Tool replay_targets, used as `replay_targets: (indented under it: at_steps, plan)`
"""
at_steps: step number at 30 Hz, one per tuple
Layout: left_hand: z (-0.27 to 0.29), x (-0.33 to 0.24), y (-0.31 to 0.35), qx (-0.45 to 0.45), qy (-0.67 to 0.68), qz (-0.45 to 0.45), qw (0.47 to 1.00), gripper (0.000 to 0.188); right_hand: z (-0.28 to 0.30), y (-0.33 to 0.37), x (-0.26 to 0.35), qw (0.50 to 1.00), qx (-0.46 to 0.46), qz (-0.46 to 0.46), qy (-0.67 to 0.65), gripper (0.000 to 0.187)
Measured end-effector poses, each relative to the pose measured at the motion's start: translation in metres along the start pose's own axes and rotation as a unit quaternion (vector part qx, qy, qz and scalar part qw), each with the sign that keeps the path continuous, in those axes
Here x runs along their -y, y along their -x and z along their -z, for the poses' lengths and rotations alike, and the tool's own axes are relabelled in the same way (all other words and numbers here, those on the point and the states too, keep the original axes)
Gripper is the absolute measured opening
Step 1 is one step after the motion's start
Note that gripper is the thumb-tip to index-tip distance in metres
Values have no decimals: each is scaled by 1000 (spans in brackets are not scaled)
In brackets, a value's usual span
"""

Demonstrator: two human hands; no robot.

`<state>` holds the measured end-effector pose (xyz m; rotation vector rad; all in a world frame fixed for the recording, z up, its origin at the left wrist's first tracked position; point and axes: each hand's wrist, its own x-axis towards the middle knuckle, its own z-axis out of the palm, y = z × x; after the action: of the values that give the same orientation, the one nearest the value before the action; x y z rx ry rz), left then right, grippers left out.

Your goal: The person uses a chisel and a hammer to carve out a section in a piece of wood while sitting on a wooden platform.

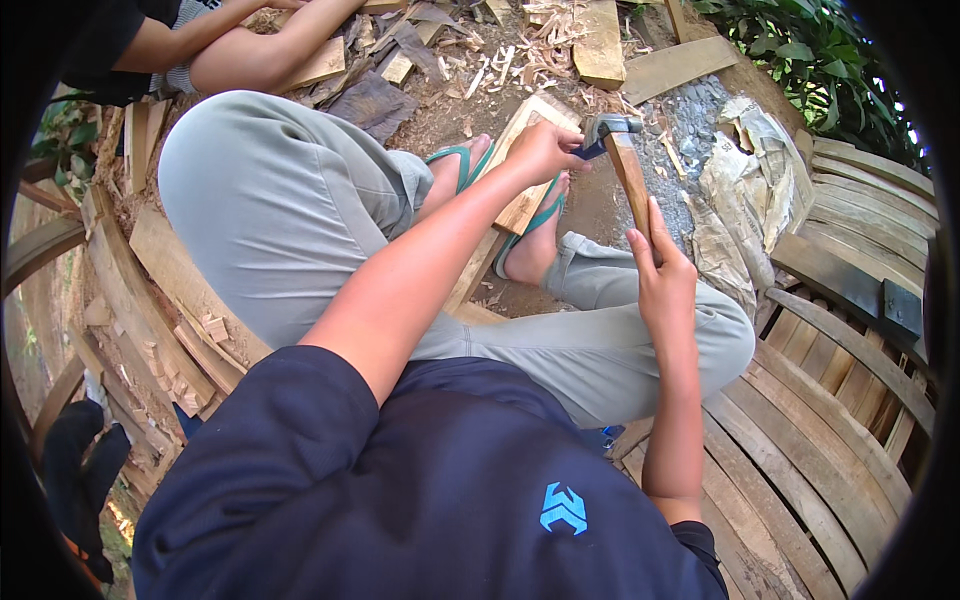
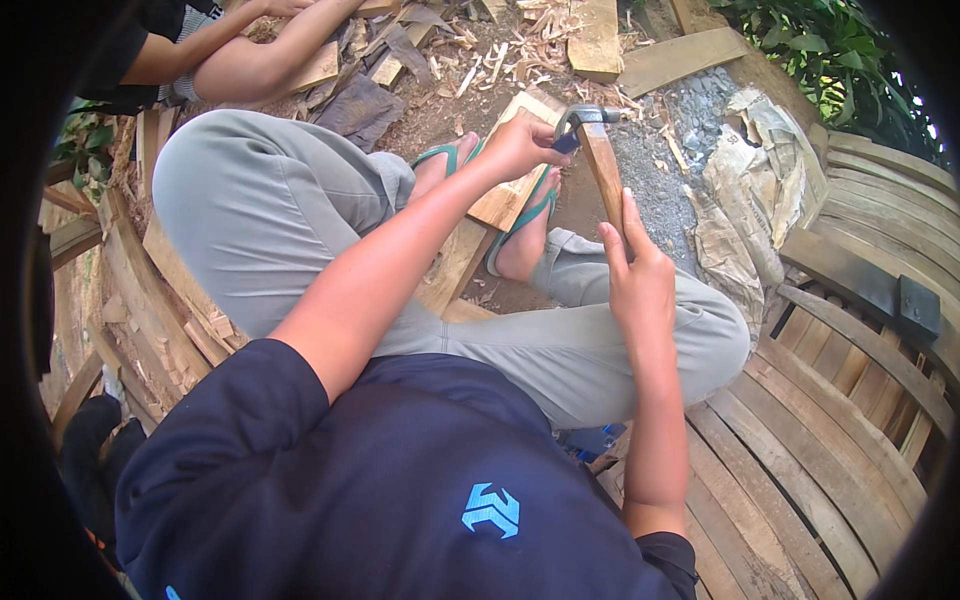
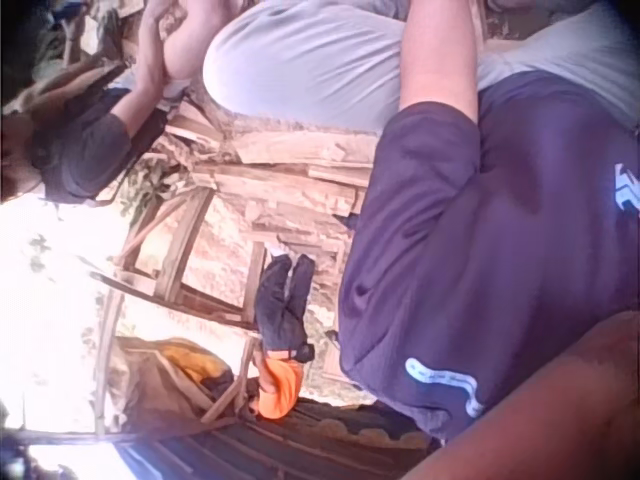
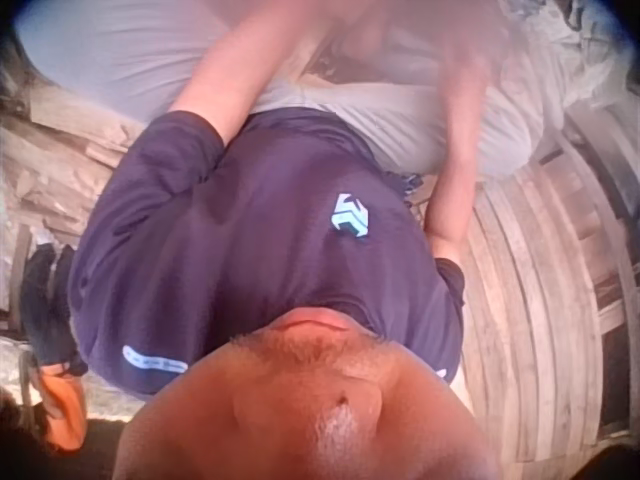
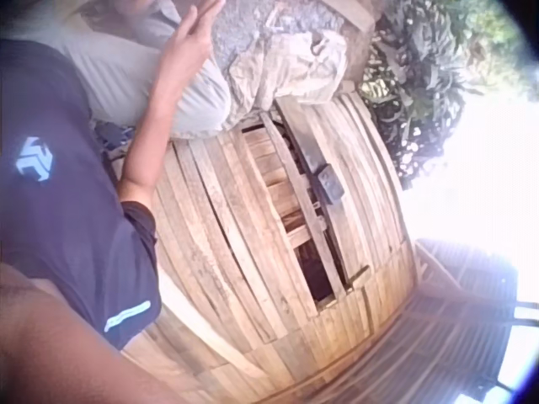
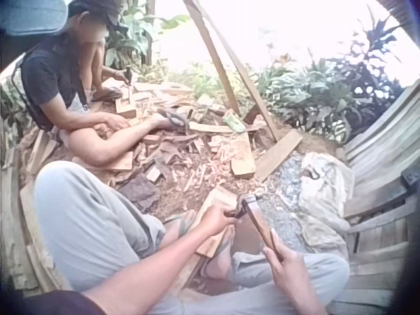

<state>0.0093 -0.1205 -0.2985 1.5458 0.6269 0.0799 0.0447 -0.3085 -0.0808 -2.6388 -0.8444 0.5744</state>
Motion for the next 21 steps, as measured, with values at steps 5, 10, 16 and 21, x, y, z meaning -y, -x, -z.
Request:
replay_targets:
  at_steps: [5,10,16,21]
  plan:
    - [-6,9,-3,-46,90,-25,995,49,0,4,4,995,-51,51,-63,49]
    - [0,-5,-3,-208,27,5,978,36,-25,0,-33,989,-6,36,-143,50]
    - [21,13,-8,-333,57,-22,941,29,-32,5,-42,967,-27,7,-252,52]
    - [14,4,-1,-275,75,-19,958,27,-18,1,-36,963,-42,-10,-268,52]
